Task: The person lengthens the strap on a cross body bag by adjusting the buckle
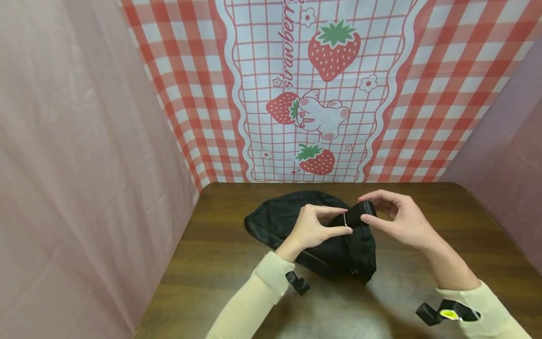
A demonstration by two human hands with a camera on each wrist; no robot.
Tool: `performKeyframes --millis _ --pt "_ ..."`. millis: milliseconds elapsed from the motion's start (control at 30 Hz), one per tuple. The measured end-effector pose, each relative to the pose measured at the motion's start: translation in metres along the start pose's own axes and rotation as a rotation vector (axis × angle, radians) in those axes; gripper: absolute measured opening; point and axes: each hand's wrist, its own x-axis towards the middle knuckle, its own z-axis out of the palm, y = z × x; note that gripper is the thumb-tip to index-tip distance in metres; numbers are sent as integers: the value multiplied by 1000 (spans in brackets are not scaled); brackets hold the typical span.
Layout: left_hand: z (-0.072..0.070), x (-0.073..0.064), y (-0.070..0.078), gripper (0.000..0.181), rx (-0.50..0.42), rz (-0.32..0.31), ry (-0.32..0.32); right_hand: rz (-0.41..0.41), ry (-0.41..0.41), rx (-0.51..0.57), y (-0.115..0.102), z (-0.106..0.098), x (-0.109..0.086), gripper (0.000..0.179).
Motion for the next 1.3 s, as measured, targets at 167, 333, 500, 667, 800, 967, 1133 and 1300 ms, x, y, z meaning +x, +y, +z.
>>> performKeyframes --millis 167,333,500,667,800,967,1133,1300 --pt "0 0 2 41 13 8 -6 -23 -19 -27 -3 3 2 40" --pt "0 -1 2 41 -4 -1 -12 -24 -10 -64 -7 4 2 39" --pt "0 -1 0 41 -10 -12 -5 -10 7 -53 -8 3 1 35" --pt "-2 -2 -1 40 -7 -30 9 3 44 -28 -7 -2 0 34" --pt "-4 -2 1 41 4 -36 8 -6 33 -21 -4 -4 0 35" --pt "-5 -2 2 41 11 -32 -3 -34 6 -35 -3 -2 2 39" --pt "-4 -2 5 42 29 -20 -13 -43 -16 -88 -4 1 2 41" --pt "-4 -2 4 42 30 -8 -18 -44 -6 -99 -5 2 1 37"
